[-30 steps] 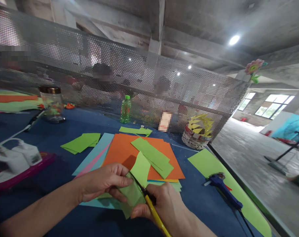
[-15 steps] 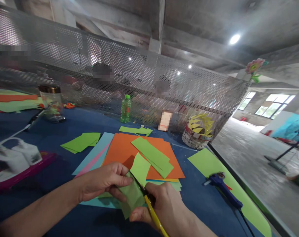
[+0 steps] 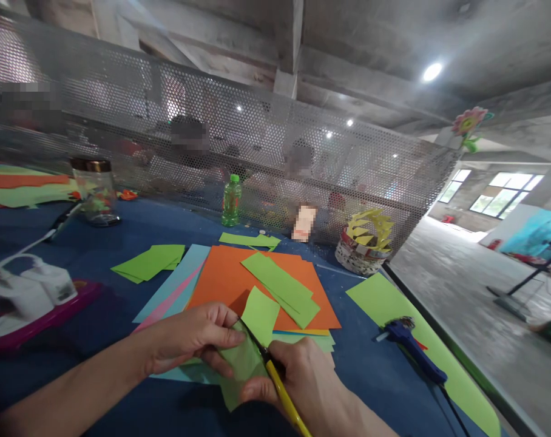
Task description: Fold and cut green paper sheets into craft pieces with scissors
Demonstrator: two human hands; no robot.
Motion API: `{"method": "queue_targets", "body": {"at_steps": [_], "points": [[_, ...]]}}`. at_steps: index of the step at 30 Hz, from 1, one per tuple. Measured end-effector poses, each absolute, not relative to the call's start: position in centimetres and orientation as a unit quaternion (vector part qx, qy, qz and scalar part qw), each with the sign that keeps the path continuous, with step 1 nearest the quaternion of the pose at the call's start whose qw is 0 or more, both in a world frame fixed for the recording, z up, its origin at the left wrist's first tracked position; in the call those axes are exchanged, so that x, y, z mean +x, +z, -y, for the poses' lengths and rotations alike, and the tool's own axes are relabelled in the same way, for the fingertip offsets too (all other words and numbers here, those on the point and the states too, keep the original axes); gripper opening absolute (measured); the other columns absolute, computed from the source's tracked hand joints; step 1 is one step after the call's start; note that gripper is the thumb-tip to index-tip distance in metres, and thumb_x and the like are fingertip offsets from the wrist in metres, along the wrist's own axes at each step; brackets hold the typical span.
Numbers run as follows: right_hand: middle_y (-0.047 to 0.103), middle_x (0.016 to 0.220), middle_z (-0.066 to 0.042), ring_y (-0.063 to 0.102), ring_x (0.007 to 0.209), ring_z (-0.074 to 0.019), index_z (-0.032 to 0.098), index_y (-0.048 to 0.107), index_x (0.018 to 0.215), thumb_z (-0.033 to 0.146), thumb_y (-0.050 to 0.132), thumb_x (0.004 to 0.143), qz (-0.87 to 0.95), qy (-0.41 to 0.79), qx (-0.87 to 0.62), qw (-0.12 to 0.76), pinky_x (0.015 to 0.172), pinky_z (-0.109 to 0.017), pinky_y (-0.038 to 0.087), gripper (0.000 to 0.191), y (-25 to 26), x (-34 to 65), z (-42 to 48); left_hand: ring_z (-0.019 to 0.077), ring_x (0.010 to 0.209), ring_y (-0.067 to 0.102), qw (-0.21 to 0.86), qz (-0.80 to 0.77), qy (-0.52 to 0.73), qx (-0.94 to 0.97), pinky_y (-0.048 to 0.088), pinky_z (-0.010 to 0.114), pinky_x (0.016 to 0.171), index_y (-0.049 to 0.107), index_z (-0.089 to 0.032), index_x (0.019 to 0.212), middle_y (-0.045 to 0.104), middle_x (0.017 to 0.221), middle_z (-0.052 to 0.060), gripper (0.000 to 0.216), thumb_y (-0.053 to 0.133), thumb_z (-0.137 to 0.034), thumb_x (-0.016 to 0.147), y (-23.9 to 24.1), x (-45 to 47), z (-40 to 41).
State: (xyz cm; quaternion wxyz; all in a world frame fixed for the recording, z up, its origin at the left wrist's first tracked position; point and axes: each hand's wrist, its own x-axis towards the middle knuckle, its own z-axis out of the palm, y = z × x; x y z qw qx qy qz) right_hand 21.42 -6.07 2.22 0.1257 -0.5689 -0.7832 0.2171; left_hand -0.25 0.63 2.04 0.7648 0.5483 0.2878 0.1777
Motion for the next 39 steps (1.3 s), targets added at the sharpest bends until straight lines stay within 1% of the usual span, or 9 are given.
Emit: {"method": "queue_targets", "body": {"at_steps": [10, 14, 23, 27, 31, 33, 35, 37, 39], "points": [[0.044, 0.058, 0.005, 0.034, 0.056, -0.0108, 0.018, 0.055, 0.067, 0.075, 0.06, 0.069, 0.786, 0.222, -0.565, 0.122, 0.049, -0.021, 0.025, 0.058, 2.4, 21.4, 6.2, 0.0165, 0.077, 0.067, 0.765, -0.289, 0.172, 0.549, 0.056, 0.025, 0.067, 0.076, -0.013, 0.089, 0.074, 0.089, 0.01, 0.021, 0.069, -0.027, 0.076, 2.3, -0.3, -0.6], [0.04, 0.057, 0.007, 0.031, 0.055, -0.0095, 0.019, 0.05, 0.068, 0.073, 0.063, 0.067, 0.801, 0.204, -0.548, 0.131, 0.048, -0.022, 0.022, 0.056, 2.7, 21.4, 6.3, 0.0168, 0.078, 0.067, 0.763, -0.289, 0.169, 0.553, 0.056, 0.025, 0.068, 0.076, -0.013, 0.092, 0.074, 0.091, 0.01, 0.023, 0.069, -0.028, 0.076, 2.3, -0.3, -0.6], [0.037, 0.054, 0.006, 0.029, 0.052, -0.009, 0.018, 0.05, 0.065, 0.074, 0.058, 0.072, 0.784, 0.226, -0.567, 0.116, 0.046, -0.022, 0.022, 0.056, 2.6, 21.4, 6.1, 0.0123, 0.066, 0.063, 0.761, -0.299, 0.143, 0.558, 0.055, 0.022, 0.064, 0.077, -0.014, 0.084, 0.073, 0.079, 0.005, 0.019, 0.07, -0.029, 0.073, 2.5, 0.0, -0.3], [0.038, 0.057, 0.006, 0.031, 0.054, -0.0087, 0.017, 0.051, 0.066, 0.067, 0.057, 0.078, 0.798, 0.245, -0.532, 0.14, 0.046, -0.021, 0.021, 0.052, 2.6, 21.5, 5.8, 0.0135, 0.063, 0.064, 0.759, -0.279, 0.123, 0.575, 0.054, 0.023, 0.061, 0.077, -0.015, 0.082, 0.072, 0.076, 0.005, 0.019, 0.07, -0.03, 0.073, 2.9, -0.4, -0.1], [0.034, 0.057, 0.008, 0.027, 0.052, -0.0074, 0.018, 0.051, 0.065, 0.058, 0.062, 0.08, 0.8, 0.281, -0.512, 0.138, 0.044, -0.019, 0.019, 0.044, 4.1, 22.0, 5.9, 0.0168, 0.069, 0.068, 0.755, -0.261, 0.126, 0.589, 0.056, 0.026, 0.066, 0.077, -0.015, 0.086, 0.074, 0.08, 0.008, 0.022, 0.069, -0.033, 0.076, 4.4, -1.8, -0.5], [0.041, 0.056, 0.007, 0.032, 0.05, -0.0078, 0.019, 0.057, 0.071, 0.054, 0.06, 0.083, 0.793, 0.238, -0.546, 0.129, 0.044, -0.02, 0.022, 0.037, 4.7, 22.7, 5.6, 0.0167, 0.071, 0.068, 0.749, -0.276, 0.173, 0.577, 0.056, 0.025, 0.067, 0.077, -0.014, 0.084, 0.075, 0.083, 0.009, 0.023, 0.069, -0.034, 0.077, 5.1, -2.6, -1.0], [0.053, 0.058, 0.005, 0.044, 0.052, -0.0107, 0.022, 0.063, 0.083, 0.049, 0.059, 0.084, 0.78, 0.136, -0.602, 0.103, 0.048, -0.022, 0.026, 0.028, 4.9, 23.8, 4.9, 0.0156, 0.072, 0.068, 0.741, -0.31, 0.243, 0.543, 0.057, 0.023, 0.066, 0.076, -0.014, 0.083, 0.075, 0.084, 0.008, 0.022, 0.07, -0.034, 0.077, 5.4, -3.0, -1.7], [0.064, 0.065, -0.001, 0.056, 0.059, -0.0161, 0.024, 0.066, 0.095, 0.036, 0.058, 0.085, 0.759, 0.03, -0.648, 0.048, 0.053, -0.024, 0.029, 0.018, 4.5, 25.0, 3.9, 0.0141, 0.068, 0.067, 0.732, -0.346, 0.296, 0.506, 0.057, 0.023, 0.063, 0.075, -0.016, 0.083, 0.074, 0.083, 0.006, 0.02, 0.072, -0.034, 0.077, 5.2, -3.1, -2.3], [0.069, 0.071, -0.006, 0.063, 0.065, -0.0213, 0.024, 0.068, 0.098, 0.021, 0.055, 0.082, 0.738, -0.017, -0.674, -0.003, 0.054, -0.027, 0.029, 0.021, 3.9, 26.1, 3.0, 0.0128, 0.063, 0.065, 0.725, -0.372, 0.316, 0.485, 0.057, 0.023, 0.059, 0.074, -0.016, 0.085, 0.072, 0.08, 0.004, 0.021, 0.073, -0.035, 0.076, 4.8, -2.9, -2.8]]}}
